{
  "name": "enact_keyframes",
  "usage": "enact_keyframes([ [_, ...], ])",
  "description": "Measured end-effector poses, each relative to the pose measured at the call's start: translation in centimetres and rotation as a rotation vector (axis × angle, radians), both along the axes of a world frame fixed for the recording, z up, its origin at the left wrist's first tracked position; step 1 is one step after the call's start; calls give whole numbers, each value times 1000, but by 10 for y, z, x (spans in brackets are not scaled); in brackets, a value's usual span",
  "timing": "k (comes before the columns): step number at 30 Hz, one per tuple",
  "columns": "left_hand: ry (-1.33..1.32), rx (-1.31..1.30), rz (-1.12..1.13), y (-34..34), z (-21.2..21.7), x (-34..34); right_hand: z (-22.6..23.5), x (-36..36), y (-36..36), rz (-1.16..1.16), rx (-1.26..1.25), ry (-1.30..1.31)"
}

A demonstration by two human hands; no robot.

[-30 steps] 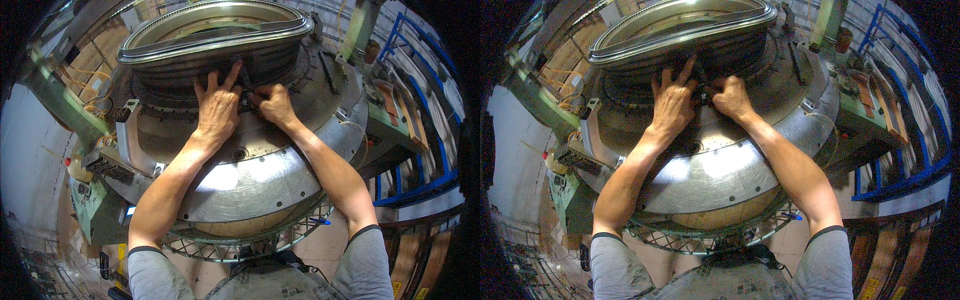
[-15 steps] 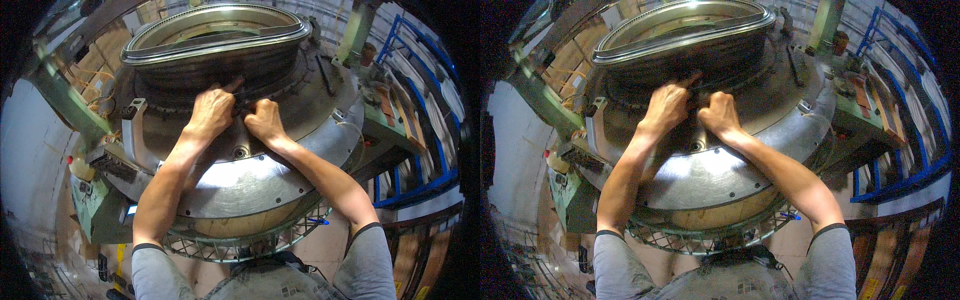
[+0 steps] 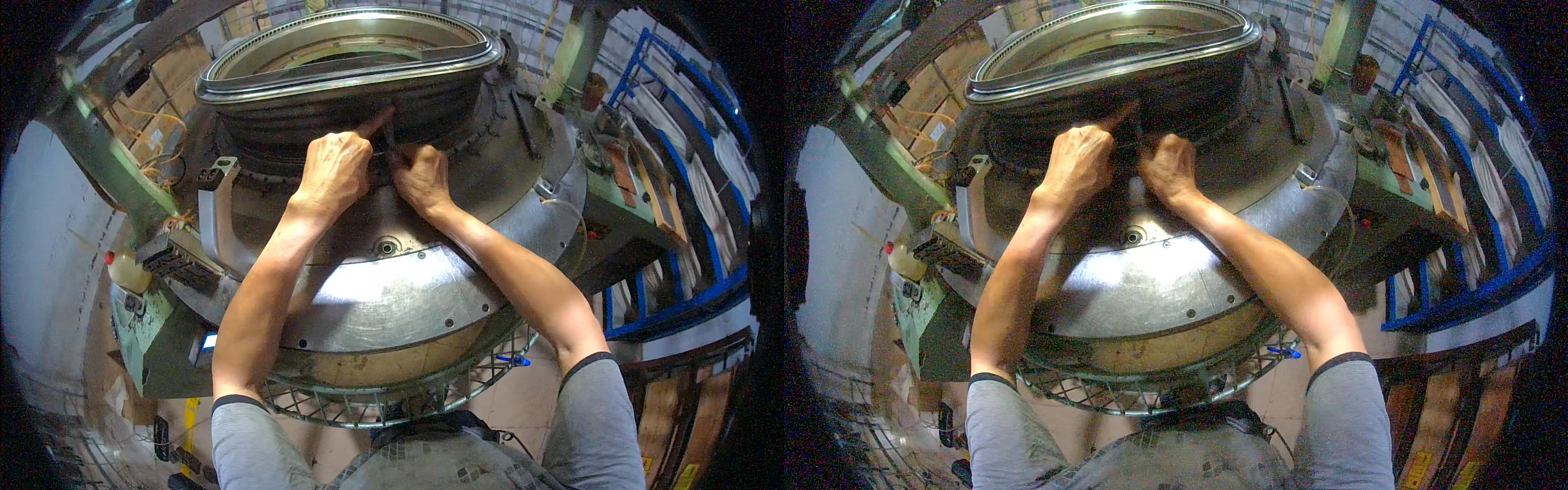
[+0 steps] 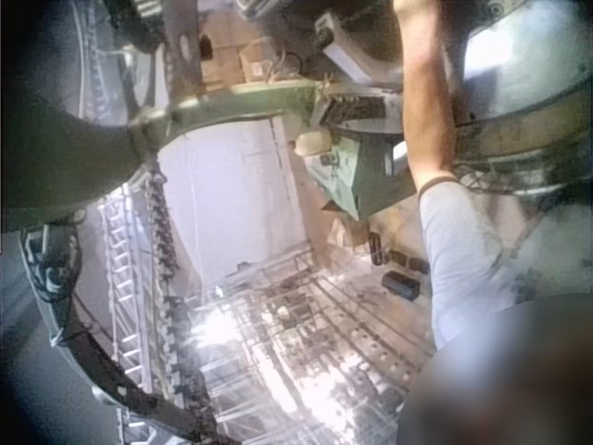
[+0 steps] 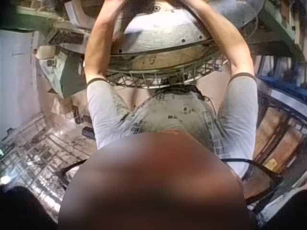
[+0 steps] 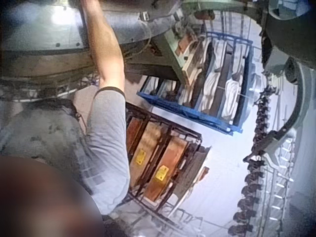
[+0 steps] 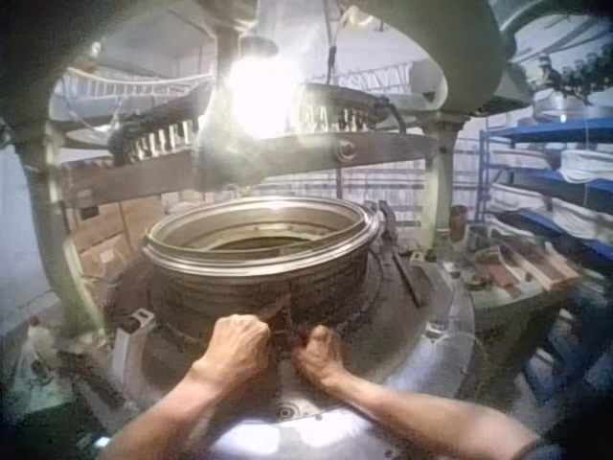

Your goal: The person repeatedly picks up small metal strips and inserts them into slots around the rim of a large circular metal machine. They handle the strips one at a time, aligning and pressing them into place along the circumference.

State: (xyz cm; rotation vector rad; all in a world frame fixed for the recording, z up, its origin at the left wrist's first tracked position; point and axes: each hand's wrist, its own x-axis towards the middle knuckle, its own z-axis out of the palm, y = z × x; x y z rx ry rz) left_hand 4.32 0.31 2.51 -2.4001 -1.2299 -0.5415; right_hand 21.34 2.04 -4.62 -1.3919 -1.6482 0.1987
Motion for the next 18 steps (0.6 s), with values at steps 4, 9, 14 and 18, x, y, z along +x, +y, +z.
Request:
enact_keyframes([
  [4, -27, -7, 58, 3, 7, 1, -3, -7, 27, -68, 154, 33],
  [9, -26, 12, 73, 5, 8, 4, -1, -17, 43, -100, 258, 121],
  [14, -66, 51, 41, 7, 4, 1, 11, 2, 41, -25, 235, -68],
  [18, -45, -11, 58, 12, 0, -3, 27, 17, 39, -155, 238, -365],
])
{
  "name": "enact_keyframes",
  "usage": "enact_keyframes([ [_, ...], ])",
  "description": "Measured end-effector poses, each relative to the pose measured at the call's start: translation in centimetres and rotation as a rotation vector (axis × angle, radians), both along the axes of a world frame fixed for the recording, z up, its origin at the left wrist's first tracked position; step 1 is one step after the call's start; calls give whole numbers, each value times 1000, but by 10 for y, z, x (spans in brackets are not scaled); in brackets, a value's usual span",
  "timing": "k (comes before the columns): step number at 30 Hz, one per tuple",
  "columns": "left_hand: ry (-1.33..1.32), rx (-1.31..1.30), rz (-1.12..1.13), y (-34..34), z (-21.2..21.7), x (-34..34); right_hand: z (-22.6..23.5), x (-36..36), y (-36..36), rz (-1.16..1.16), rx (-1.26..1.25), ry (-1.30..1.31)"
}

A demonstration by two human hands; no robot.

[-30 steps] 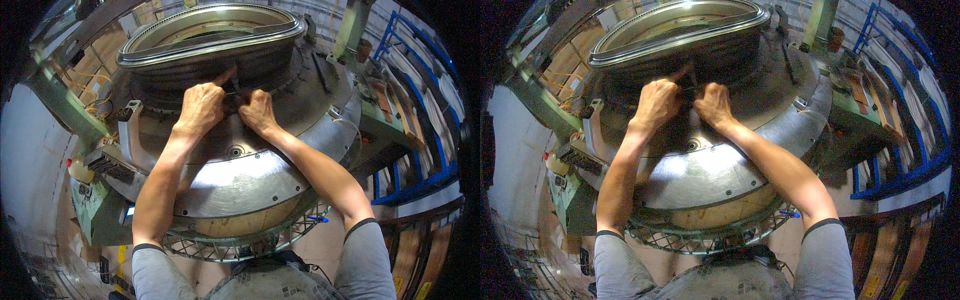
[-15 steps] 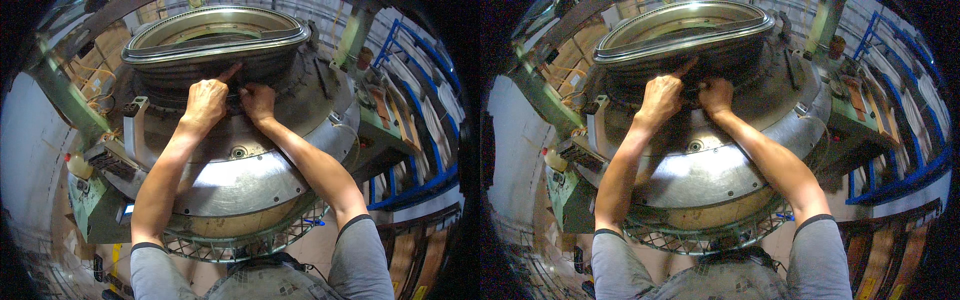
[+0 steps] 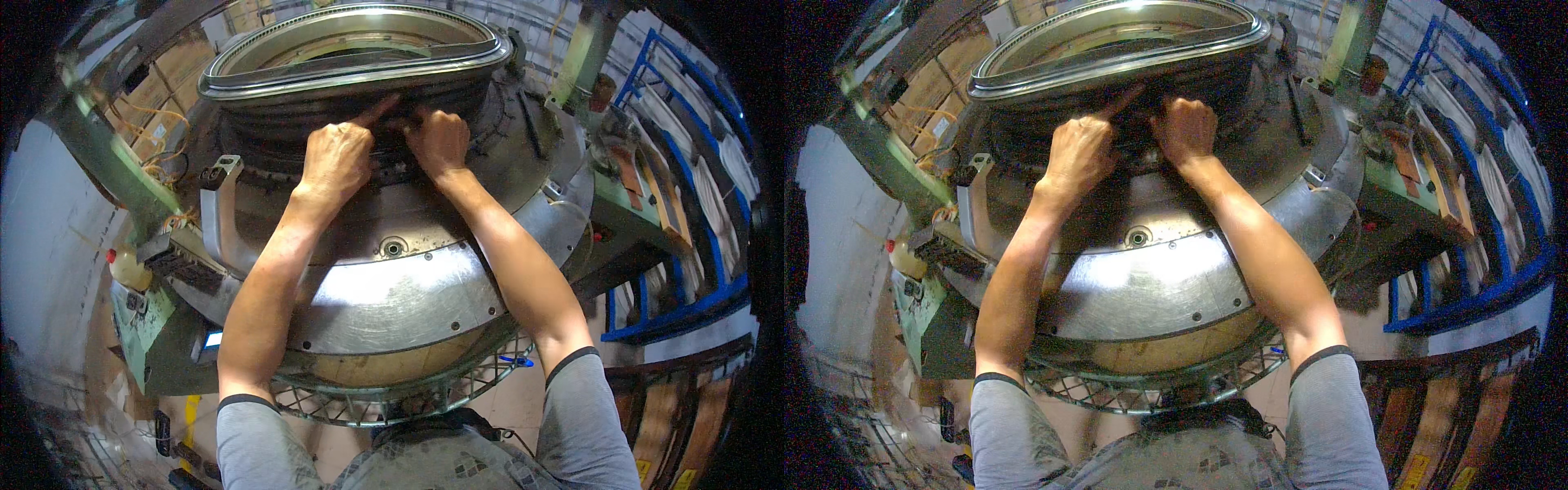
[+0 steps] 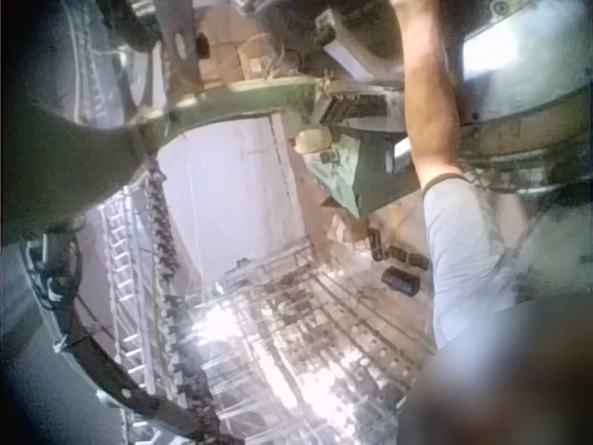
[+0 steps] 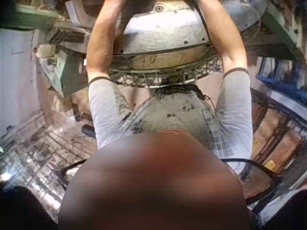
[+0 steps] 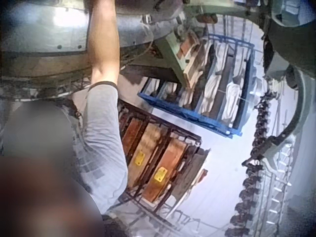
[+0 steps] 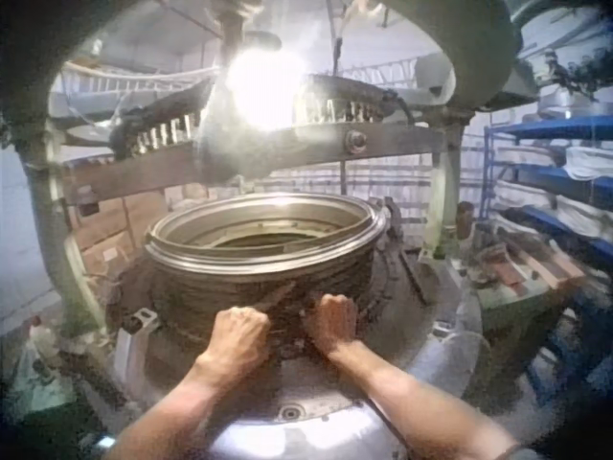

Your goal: The person repeatedly picks up small metal strips and inserts them into slots around the rim of a large circular metal machine. They handle the strips one at a time, aligning and pressing them into place along the circumference.

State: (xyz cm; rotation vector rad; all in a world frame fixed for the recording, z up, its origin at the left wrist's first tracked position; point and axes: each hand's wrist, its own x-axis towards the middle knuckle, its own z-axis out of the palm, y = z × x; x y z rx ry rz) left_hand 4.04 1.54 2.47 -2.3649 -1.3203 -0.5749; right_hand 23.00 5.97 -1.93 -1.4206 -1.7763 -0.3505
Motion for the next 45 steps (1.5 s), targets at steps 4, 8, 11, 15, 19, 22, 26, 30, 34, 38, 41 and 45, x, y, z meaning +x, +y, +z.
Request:
enact_keyframes([
  [4, -48, 14, -81, 9, -4, -5, 10, 0, -1, -42, -6, -90],
  [8, -114, 98, -173, 10, -6, -6, 8, -6, -5, -26, 13, -65],
  [11, -54, 41, -85, 7, 0, -8, 6, -17, -5, 702, -477, 1073],
  [15, -72, -46, -58, 0, 6, -7, 10, -17, -6, 721, -702, 1342],
  [19, -53, -53, -43, -4, 8, -8, 15, -11, -9, 753, -648, 1285],
  [22, -107, -54, -44, -4, 6, -9, 16, -7, -9, 786, -600, 1274],
  [26, -59, -34, -65, -2, 3, -9, 12, -2, -4, 797, -571, 1276],
  [30, -140, 113, -266, 4, 3, -13, -6, -14, 6, 797, -837, 1224],
  [34, -211, 209, -347, 6, 6, -17, -18, -12, 20, 1023, -886, 1283],
  [38, -269, 280, -399, -1, 6, -12, -19, 15, 5, 1119, -500, 1360],
  [41, -360, 362, -454, -5, 8, -6, -9, 23, -7, 775, -350, 1049],
  [45, -388, 395, -481, -9, 7, 1, -3, 10, -4, 572, -512, 538],
])
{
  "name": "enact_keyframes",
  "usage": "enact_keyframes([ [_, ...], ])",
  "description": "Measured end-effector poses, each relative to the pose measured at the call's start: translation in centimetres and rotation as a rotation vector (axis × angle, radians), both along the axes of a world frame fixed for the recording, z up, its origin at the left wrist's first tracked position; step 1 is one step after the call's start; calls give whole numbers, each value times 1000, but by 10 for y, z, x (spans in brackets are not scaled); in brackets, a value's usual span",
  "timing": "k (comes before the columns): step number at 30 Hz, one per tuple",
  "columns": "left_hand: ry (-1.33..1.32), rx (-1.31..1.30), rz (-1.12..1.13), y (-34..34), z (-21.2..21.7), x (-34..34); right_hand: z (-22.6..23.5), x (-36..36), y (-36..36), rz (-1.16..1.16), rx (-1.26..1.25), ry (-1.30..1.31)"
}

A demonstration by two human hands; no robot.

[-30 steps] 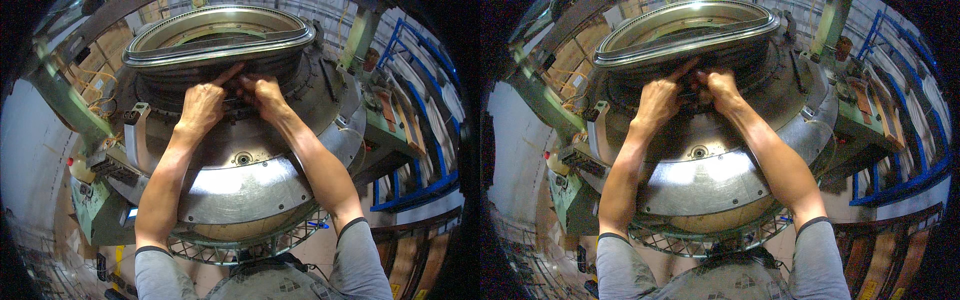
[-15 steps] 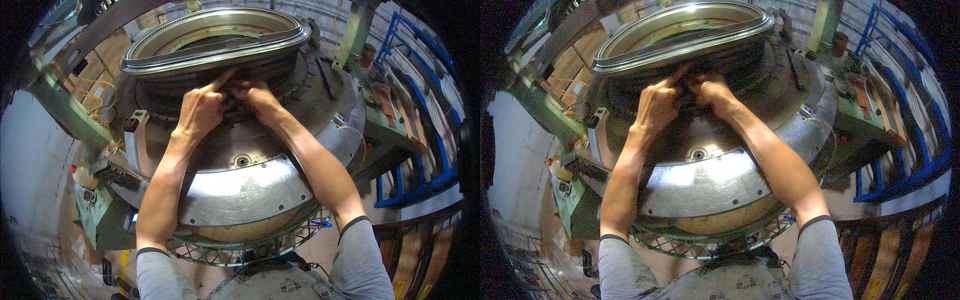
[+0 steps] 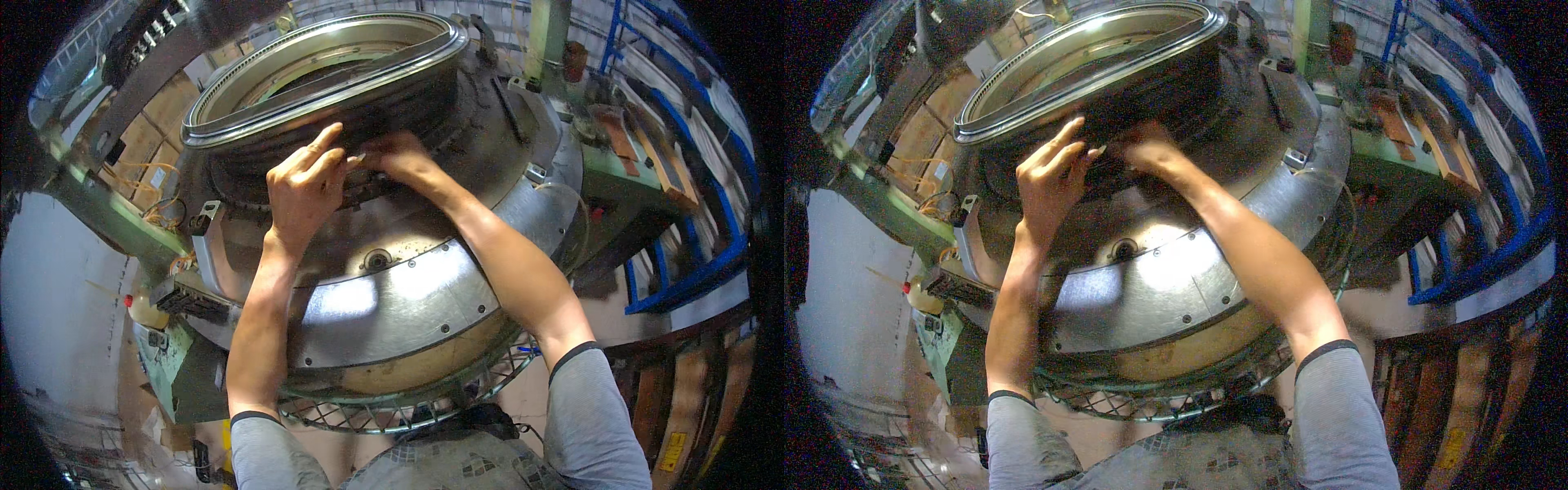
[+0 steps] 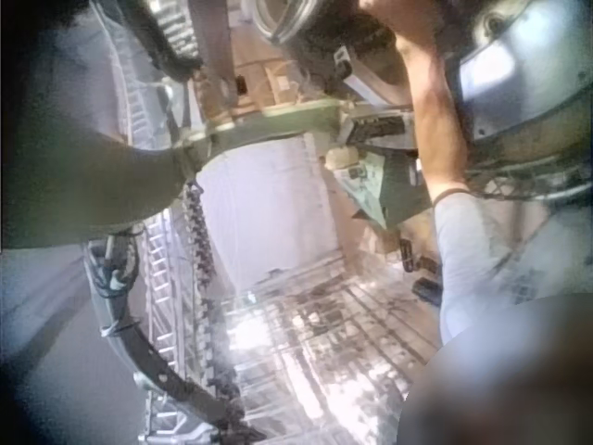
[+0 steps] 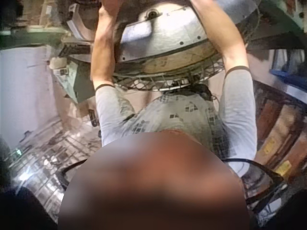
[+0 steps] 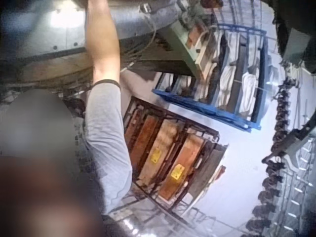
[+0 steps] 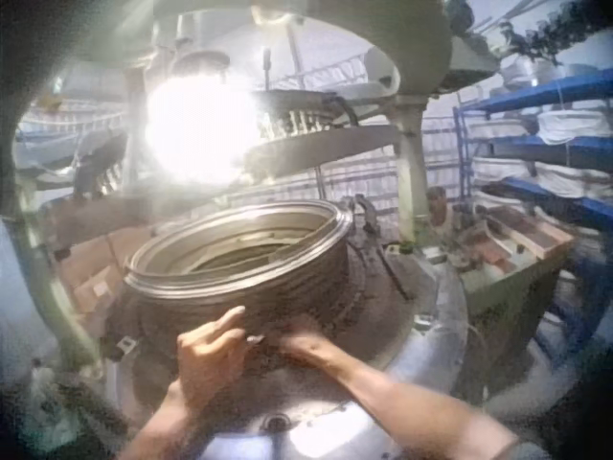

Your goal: The person repeatedly picks up small metal strips and inserts them into slots around the rim of a large circular metal machine. They handle the strips one at a time, aligning and pressing them into place along the circumference.

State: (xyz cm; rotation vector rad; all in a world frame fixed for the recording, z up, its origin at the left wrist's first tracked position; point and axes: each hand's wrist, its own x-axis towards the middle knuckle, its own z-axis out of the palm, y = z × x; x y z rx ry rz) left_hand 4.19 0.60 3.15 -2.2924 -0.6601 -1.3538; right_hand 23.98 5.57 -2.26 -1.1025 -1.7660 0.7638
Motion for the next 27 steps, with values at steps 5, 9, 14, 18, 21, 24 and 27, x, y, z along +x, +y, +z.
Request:
enact_keyframes([
  [5, 233, -212, 123, -4, -19, 8, -15, 14, 29, -231, 44, -108],
  [9, 414, -239, 181, 6, -41, 20, -22, 52, 44, -450, 245, -220],
  [14, 608, -481, 471, 11, -48, 27, -2, 62, 11, -613, 191, -147],
  [18, 496, -513, 405, -4, -47, 3, 23, 52, -63, -367, 520, 43],
  [21, 591, -186, 524, -15, -45, -24, 31, 107, -138, -183, 585, -236],
  [24, 586, -535, 599, -25, -38, -39, 37, 207, -196, -216, 485, -275],
  [27, 421, -829, 784, -66, -20, -38, 40, 333, -227, -359, 455, -374],
])
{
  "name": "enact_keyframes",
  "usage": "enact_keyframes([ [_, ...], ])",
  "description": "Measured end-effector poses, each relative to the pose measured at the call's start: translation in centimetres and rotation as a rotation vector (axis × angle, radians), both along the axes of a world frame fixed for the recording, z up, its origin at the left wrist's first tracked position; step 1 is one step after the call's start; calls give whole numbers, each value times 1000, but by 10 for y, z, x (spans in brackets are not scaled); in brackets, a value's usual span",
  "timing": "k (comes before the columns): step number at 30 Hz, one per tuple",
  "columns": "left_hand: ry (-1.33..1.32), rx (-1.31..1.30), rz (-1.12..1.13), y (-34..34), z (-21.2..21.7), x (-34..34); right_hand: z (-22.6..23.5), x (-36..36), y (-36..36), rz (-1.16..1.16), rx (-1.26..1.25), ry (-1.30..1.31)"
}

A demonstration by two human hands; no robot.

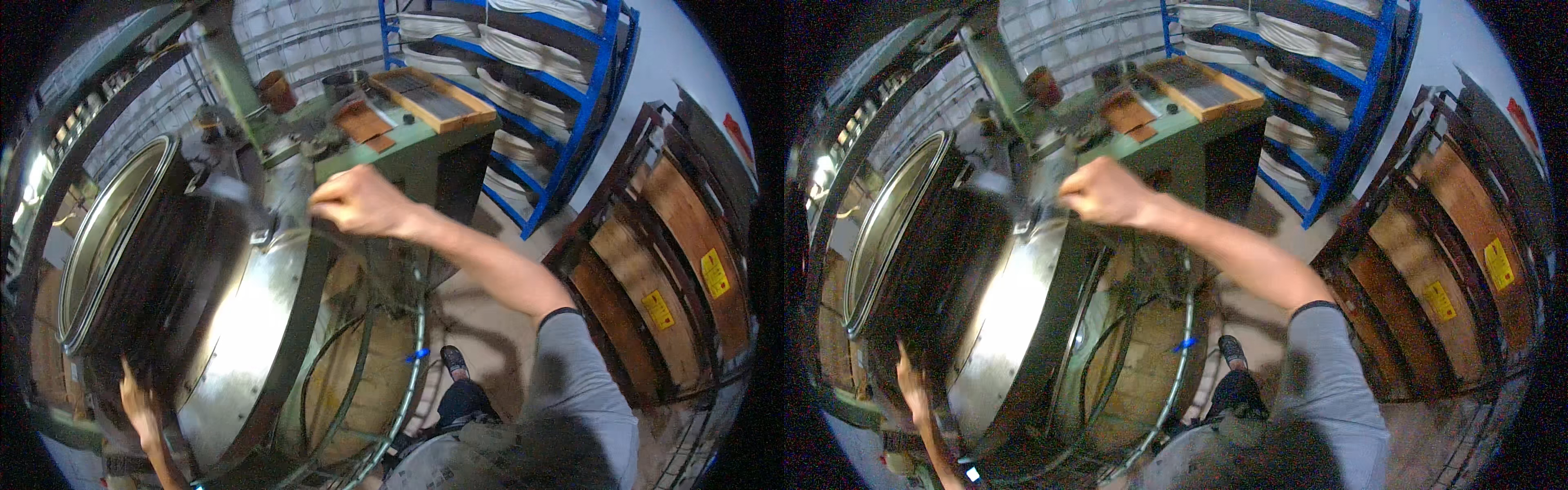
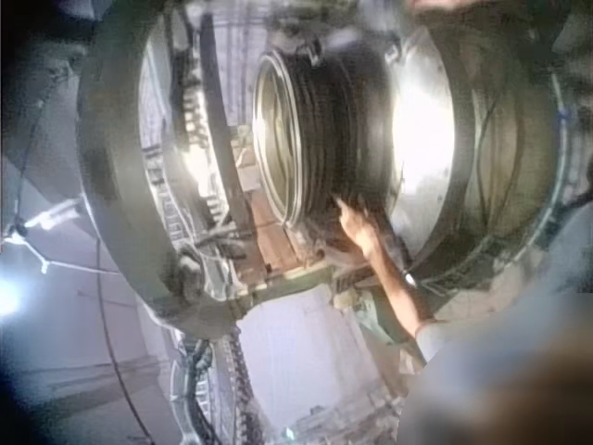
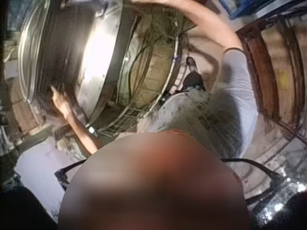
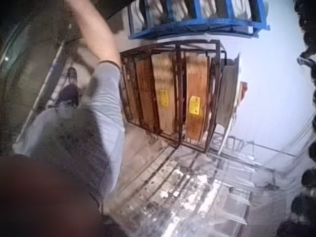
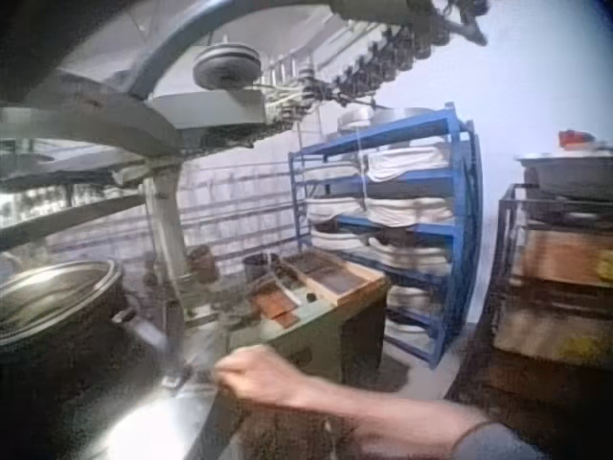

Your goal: The person repeatedly picks up small metal strips and inserts them into slots around the rim of a large circular metal machine. They handle the strips one at a time, aligning and pressing them into place along the circumference.

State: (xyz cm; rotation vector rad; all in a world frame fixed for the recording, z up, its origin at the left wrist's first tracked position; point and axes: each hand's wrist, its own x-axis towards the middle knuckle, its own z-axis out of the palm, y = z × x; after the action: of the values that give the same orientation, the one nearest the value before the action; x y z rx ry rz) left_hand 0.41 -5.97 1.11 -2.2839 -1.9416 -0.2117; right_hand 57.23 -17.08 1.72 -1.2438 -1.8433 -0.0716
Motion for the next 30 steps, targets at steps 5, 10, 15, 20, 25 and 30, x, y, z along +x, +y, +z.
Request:
enact_keyframes([
  [5, -492, 369, -253, -98, -17, 103, 12, 242, 0, -362, -58, -13],
  [10, -563, 469, -230, -126, -54, 259, 27, 441, 43, -643, -98, -176],
  [15, -506, 713, -70, -105, -72, 352, 20, 512, 112, -475, -170, -648],
  [20, -535, 819, 120, -89, -72, 364, 13, 525, 164, -383, -318, -920],
  [25, -488, 786, 255, -91, -74, 368, 9, 524, 184, -400, -449, -1116],
  [30, -436, 799, 237, -88, -77, 365, -1, 529, 197, -344, -389, -1163],
])
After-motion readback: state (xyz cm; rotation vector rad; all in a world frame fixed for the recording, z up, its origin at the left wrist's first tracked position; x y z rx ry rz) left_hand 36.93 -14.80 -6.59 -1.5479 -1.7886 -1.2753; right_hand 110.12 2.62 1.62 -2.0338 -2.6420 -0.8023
